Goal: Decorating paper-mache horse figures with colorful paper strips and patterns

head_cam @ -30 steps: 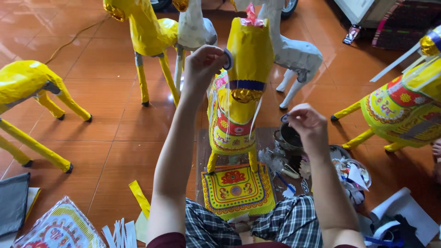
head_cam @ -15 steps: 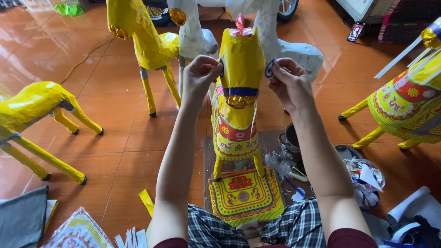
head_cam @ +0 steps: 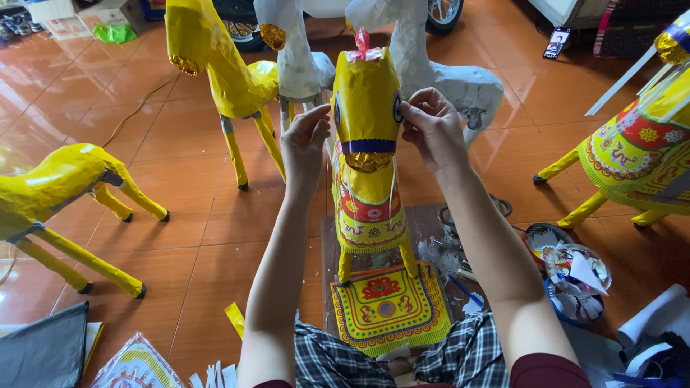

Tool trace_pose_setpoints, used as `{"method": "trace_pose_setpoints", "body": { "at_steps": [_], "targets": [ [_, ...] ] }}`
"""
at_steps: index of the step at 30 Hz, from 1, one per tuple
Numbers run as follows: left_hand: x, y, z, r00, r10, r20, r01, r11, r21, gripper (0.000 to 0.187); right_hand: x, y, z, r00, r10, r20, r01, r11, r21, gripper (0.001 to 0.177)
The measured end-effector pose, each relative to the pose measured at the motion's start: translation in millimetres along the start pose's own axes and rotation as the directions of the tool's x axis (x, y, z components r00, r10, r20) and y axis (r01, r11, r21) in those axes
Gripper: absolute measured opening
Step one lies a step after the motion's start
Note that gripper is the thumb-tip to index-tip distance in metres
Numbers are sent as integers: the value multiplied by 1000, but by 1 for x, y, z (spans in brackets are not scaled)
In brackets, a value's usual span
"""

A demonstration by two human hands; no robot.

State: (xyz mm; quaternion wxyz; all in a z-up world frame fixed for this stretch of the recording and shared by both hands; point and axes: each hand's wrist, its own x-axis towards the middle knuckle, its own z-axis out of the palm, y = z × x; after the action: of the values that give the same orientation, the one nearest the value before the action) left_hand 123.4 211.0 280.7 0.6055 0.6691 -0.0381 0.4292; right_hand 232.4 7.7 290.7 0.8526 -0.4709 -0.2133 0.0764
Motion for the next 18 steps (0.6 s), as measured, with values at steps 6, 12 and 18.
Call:
{"method": "trace_pose_setpoints", "body": {
  "at_steps": [6,12,18],
  "targets": [
    [-10,14,0,998,45,38,-49,991,122,38,-13,-9,12,991,-129,-42,120,979,-163,12],
    [-22,31,8,963,249,102,-267,931,250,45,-32,-26,27,878,-472,83,435,713,-549,8],
    [-21,18,18,915,378,141,-404,856,322,45,-30,-20,29,784,-573,238,583,550,-598,22]
  ]
}}
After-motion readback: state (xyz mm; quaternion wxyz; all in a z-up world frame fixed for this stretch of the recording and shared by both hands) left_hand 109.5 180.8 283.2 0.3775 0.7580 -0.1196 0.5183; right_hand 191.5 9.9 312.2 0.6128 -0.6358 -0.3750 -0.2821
